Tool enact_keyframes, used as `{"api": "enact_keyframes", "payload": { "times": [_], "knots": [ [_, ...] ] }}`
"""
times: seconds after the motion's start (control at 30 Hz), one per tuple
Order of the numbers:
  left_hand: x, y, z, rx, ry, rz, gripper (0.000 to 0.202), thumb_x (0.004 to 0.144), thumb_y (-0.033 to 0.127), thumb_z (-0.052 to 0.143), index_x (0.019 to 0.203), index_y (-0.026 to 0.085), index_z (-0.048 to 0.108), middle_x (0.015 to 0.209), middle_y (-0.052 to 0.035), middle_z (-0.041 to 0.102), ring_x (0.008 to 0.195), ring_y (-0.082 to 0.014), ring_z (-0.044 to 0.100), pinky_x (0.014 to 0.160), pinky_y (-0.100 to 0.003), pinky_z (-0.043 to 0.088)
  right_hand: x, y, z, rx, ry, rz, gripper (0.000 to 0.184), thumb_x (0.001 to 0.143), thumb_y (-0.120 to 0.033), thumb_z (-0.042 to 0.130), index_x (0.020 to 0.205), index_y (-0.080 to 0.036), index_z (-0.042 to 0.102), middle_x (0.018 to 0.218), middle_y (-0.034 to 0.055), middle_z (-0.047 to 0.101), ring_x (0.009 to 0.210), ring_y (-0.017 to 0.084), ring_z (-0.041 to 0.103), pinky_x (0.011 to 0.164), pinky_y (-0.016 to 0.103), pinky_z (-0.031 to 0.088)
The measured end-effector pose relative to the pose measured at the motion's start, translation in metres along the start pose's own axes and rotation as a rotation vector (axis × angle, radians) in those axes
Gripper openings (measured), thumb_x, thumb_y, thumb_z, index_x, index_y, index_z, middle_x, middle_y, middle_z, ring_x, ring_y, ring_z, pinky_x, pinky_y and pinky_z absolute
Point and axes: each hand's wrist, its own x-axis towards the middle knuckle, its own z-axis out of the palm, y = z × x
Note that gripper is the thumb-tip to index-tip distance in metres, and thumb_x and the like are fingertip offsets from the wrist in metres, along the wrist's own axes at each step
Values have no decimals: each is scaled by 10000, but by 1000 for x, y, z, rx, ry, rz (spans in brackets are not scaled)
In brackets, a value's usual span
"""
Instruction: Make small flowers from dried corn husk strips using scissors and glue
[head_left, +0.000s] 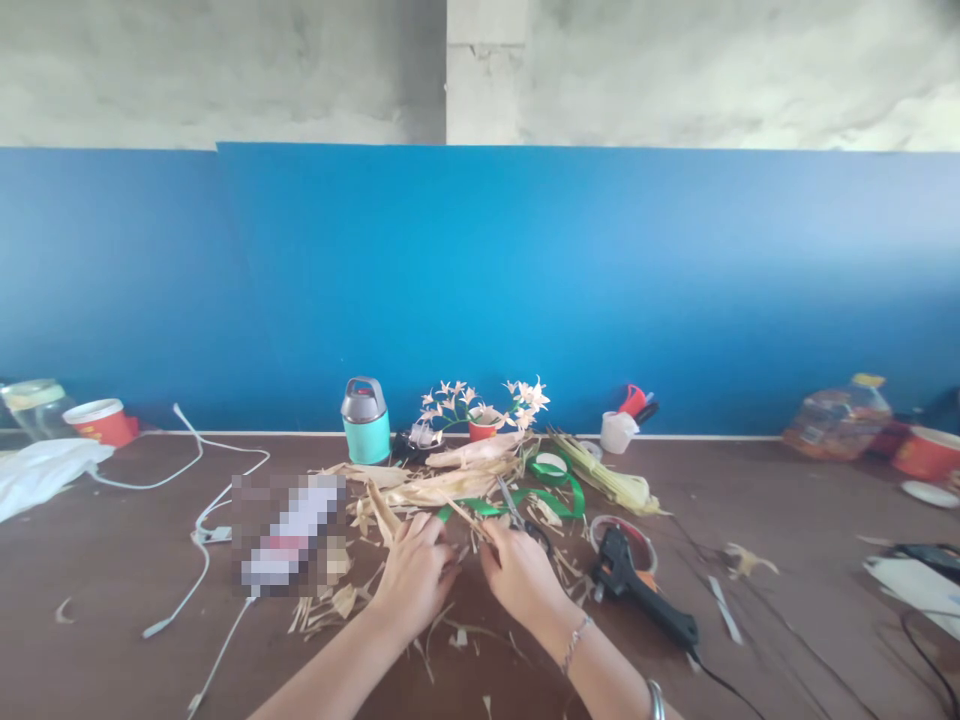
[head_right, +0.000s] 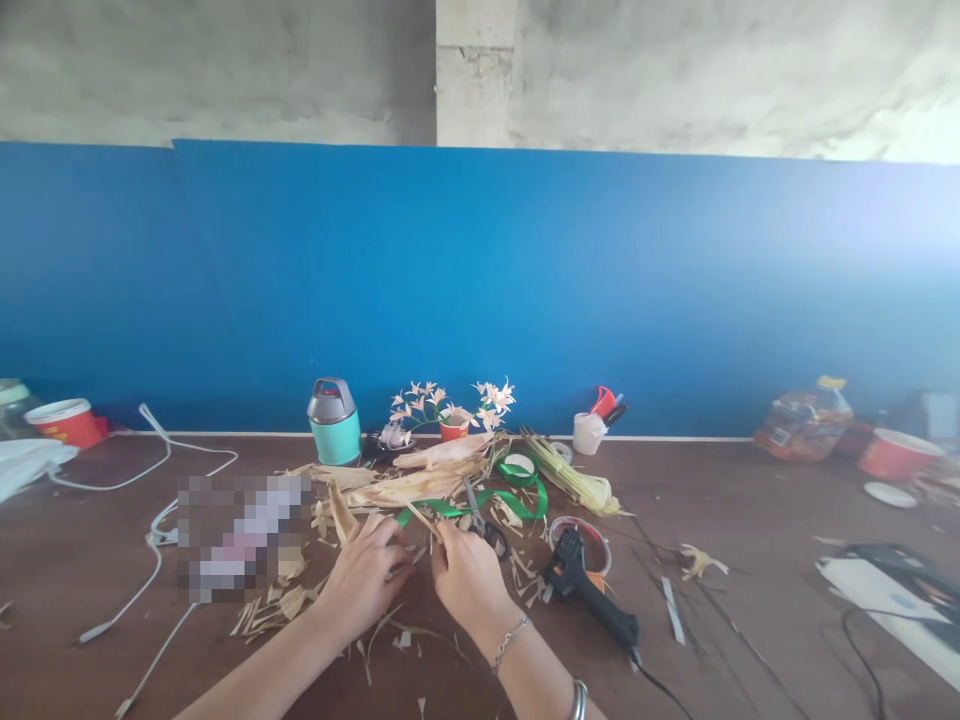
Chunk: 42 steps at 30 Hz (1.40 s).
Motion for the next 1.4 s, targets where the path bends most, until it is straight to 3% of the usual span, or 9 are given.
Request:
{"api": "enact_keyframes", "payload": {
  "times": [0.13, 0.47, 0.63, 0.87, 1.0, 1.17, 1.27, 1.4],
  "knots": [
    [2, 1, 2, 68, 4, 40, 221, 813, 143, 475, 638, 186, 603, 793, -49, 549, 833, -209, 461, 739, -351, 374, 0, 0, 1, 7, -12, 3, 182, 829, -138, 404, 897, -170, 570, 789, 70, 692, 745, 180, 646, 604, 229, 339],
    [0, -1, 2, 35, 45, 5, 185, 817, 114, 437, 702, 188, 561, 822, -40, 540, 840, -204, 465, 768, -366, 389, 1, 2, 1, 41, -87, -19, 124, 742, -138, 502, 803, -193, 594, 720, 29, 679, 713, 165, 634, 580, 204, 337],
    [-1, -4, 1, -12, 32, -44, 190, 805, 98, 457, 742, 197, 606, 817, -40, 562, 842, -209, 479, 762, -374, 401, 3, 7, 4, 20, -24, 66, 141, 773, -124, 464, 789, -172, 596, 759, 69, 681, 733, 187, 628, 598, 224, 339],
    [0, -8, -9, -51, 50, -101, 218, 754, 57, 493, 784, 205, 650, 828, -45, 587, 882, -220, 510, 785, -372, 419, 5, 11, 5, 25, 19, 104, 160, 780, -114, 460, 808, -176, 605, 729, 59, 674, 694, 175, 620, 587, 217, 338],
    [-1, -7, -13, -51, -19, -64, 89, 718, 139, 595, 688, 208, 642, 800, -32, 585, 866, -223, 512, 782, -378, 415, 3, 10, 5, 47, 27, 97, 156, 788, -130, 465, 808, -181, 611, 731, 59, 677, 691, 175, 623, 591, 218, 340],
    [-3, -6, -10, -46, -39, -11, 164, 764, 67, 500, 703, 192, 587, 806, -38, 574, 845, -209, 500, 756, -363, 410, 2, 7, 3, 88, 47, 85, 158, 786, -125, 455, 774, -167, 607, 715, 65, 672, 658, 171, 611, 579, 219, 340],
    [-3, -4, -10, -140, 9, -14, 141, 787, 95, 486, 732, 197, 566, 817, -40, 565, 844, -211, 498, 764, -374, 415, 1, 2, 1, 149, 55, 42, 159, 787, -134, 451, 758, -166, 604, 683, 39, 648, 621, 143, 576, 574, 205, 348],
    [0, 0, -13, -402, 61, -85, 99, 786, 125, 509, 748, 201, 559, 845, -45, 570, 871, -207, 520, 782, -363, 437, 0, -6, 1, 423, 32, -38, 147, 753, -153, 476, 806, -156, 613, 533, -34, 499, 481, 100, 424, 468, 187, 303]
  ]
}}
